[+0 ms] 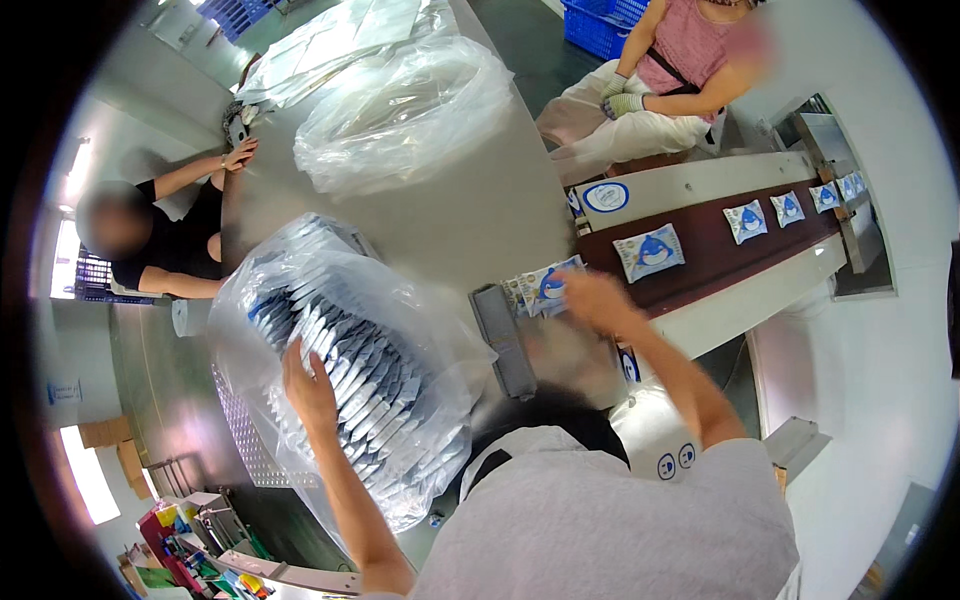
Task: The person picks up several packaged pouches from a conveyor belt, stacks them, and places the stack into a large clear plastic bag. They then pick up a large clear plastic sheet, place it on the table, and fold it over a stack of items.
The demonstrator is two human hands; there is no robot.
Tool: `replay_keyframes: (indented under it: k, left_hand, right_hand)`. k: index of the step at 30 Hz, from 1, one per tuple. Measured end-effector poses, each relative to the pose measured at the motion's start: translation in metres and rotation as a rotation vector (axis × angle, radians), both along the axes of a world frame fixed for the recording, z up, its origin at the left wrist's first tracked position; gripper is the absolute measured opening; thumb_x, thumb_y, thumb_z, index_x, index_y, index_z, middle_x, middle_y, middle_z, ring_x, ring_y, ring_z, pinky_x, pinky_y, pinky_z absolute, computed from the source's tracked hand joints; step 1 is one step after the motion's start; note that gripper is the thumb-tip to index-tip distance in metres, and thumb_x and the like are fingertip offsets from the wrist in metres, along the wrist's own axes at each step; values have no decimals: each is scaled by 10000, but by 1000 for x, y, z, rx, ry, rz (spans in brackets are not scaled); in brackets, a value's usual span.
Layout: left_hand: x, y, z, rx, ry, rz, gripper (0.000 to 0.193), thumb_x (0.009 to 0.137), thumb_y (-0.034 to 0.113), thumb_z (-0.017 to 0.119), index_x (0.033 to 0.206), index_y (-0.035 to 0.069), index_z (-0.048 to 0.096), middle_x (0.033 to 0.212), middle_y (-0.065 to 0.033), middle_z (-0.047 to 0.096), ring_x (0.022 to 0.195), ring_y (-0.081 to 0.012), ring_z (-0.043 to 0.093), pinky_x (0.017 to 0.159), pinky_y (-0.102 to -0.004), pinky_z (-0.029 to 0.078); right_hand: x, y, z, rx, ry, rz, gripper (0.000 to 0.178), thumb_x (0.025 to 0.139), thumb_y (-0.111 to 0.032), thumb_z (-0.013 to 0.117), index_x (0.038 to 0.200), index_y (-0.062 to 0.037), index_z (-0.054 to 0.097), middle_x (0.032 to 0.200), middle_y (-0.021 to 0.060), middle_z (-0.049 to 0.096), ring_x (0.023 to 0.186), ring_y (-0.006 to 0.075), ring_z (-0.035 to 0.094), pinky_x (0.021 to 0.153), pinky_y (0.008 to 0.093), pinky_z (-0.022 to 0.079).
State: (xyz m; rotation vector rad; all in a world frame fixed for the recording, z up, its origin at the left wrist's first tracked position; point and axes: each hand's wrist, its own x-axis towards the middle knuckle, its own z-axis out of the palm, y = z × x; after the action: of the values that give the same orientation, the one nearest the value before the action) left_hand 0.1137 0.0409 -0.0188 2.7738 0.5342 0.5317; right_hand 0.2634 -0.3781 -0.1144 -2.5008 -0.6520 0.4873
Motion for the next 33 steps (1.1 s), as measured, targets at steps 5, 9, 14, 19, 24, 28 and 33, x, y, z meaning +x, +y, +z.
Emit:
replay_keyframes:
  k: [5, 9, 14, 19, 24, 28, 33]
  left_hand:
    - [-14, -174, 45, -627, -76, -518, 149, 824, 56, 560, 953, -16, 579, 911, -128, 609, 815, -277, 585, 724, -353, 458]
    - [17, -253, -64, -1428, 478, -503, 210, 906, 127, 525, 1069, 15, 597, 971, -65, 610, 837, -144, 567, 777, -273, 444]
    - [28, -311, -199, -1675, 635, -1, 391, 883, 349, 586, 1110, 34, 546, 943, -53, 593, 873, -163, 563, 769, -307, 464]
    - [72, -326, -238, -2076, 557, 579, 612, 808, 562, 597, 1120, 46, 495, 938, -78, 555, 868, -199, 544, 795, -370, 466]
    - [85, -323, -232, -2019, 388, 734, 703, 751, 634, 615, 1096, 31, 507, 904, -115, 558, 830, -225, 552, 796, -414, 481]
    - [83, -330, -254, -2053, 235, 729, 546, 754, 613, 633, 855, 85, 531, 639, -15, 463, 582, -170, 486, 618, -328, 483]
    - [81, -338, -242, -2163, 158, 726, 536, 782, 595, 613, 975, 100, 540, 807, -28, 537, 735, -170, 527, 733, -320, 466]
  right_hand:
    - [99, -126, -25, -244, -476, 64, 278, 769, -168, 639, 1025, -82, 571, 1004, 140, 578, 968, 306, 568, 826, 399, 458]
    - [120, -108, -38, -75, 16, 219, 362, 705, -287, 725, 983, -107, 579, 950, 105, 615, 959, 296, 571, 766, 398, 463]
    - [106, -33, -50, -82, 14, 425, 353, 684, -362, 731, 936, -136, 631, 907, 42, 635, 934, 272, 571, 762, 379, 451]
    - [89, -7, -51, -95, -140, 528, 338, 701, -293, 724, 978, -126, 627, 994, 47, 616, 1027, 272, 526, 860, 425, 406]
    - [143, -131, -16, -427, -319, 318, 596, 593, -235, 807, 1111, -124, 534, 1089, 79, 568, 1041, 310, 527, 852, 445, 412]
    - [158, -126, -17, -449, 43, 393, 484, 615, -325, 787, 994, -108, 579, 935, 94, 601, 919, 299, 572, 766, 409, 445]
    - [154, -9, -57, 102, 257, 722, 554, 658, -409, 751, 965, 8, 552, 944, 160, 577, 898, 329, 555, 751, 403, 440]
